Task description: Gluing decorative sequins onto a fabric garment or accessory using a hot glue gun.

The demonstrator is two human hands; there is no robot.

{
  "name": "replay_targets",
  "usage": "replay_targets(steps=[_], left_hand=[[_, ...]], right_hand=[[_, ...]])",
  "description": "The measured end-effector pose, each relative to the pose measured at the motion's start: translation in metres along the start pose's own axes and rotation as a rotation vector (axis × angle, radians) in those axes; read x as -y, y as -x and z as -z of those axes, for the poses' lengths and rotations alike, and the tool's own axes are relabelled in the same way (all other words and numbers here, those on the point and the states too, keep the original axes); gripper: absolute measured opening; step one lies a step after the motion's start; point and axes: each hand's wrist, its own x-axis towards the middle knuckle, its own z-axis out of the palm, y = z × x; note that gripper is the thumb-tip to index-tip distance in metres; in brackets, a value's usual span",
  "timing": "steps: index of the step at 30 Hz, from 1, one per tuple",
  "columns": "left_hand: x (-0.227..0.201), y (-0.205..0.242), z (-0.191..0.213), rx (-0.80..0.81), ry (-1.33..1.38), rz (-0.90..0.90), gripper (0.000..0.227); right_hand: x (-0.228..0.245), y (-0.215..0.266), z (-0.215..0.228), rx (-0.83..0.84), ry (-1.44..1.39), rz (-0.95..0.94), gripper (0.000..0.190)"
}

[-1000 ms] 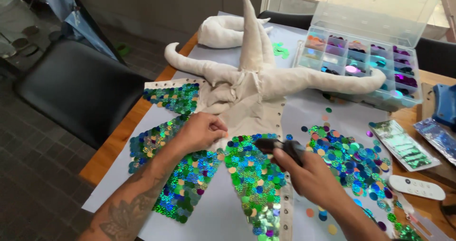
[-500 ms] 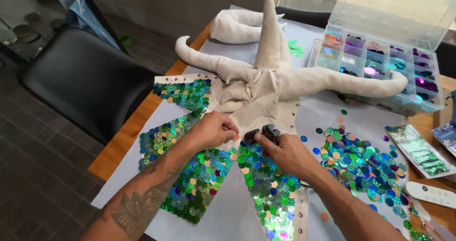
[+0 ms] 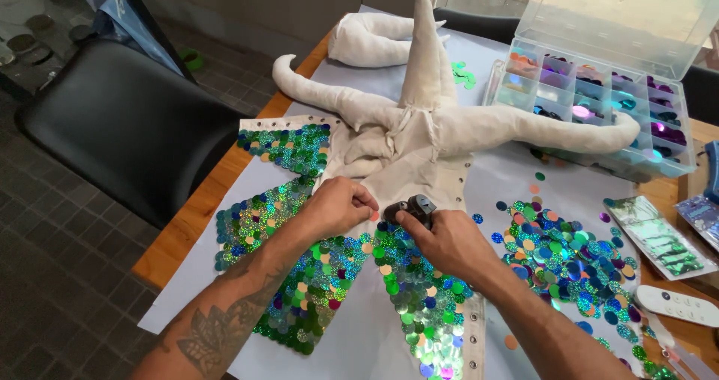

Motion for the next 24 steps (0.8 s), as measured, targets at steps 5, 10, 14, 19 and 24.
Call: replay_targets(steps=[5,10,14,19,24], left_hand=[[-0.003,-0.002,-0.004,0.003,-0.024,-0.011,0.020],[-0.009,-0.006,-0.006,-0.029,-0.055,0.025,0.039],[-0.008,-0.012,-0.006,-0.006,-0.041,0.013,0.044],[-0.006,-0.015,-0.010,-0.013,-0.095,-0.006,0.045],[-0.009,-0.019,-0.016,-0.057,-0.162,-0.031,0.052]], right_hand=[[-0.001,0.007,0.005,-0.029,-0.213,-0.015,0.069],[-0.018,0.028,0.017,0.000,-0.384,-0.213,0.066],[-0.039,0.052,0.023,-0.024,-0.557,-0.268,0.061],[-0.050,0.085,0.033,-0.045,-0.640,-0.359,0.060],[-0.086,0.114,0.021,-0.082,-0.782,-0.295,0.052]])
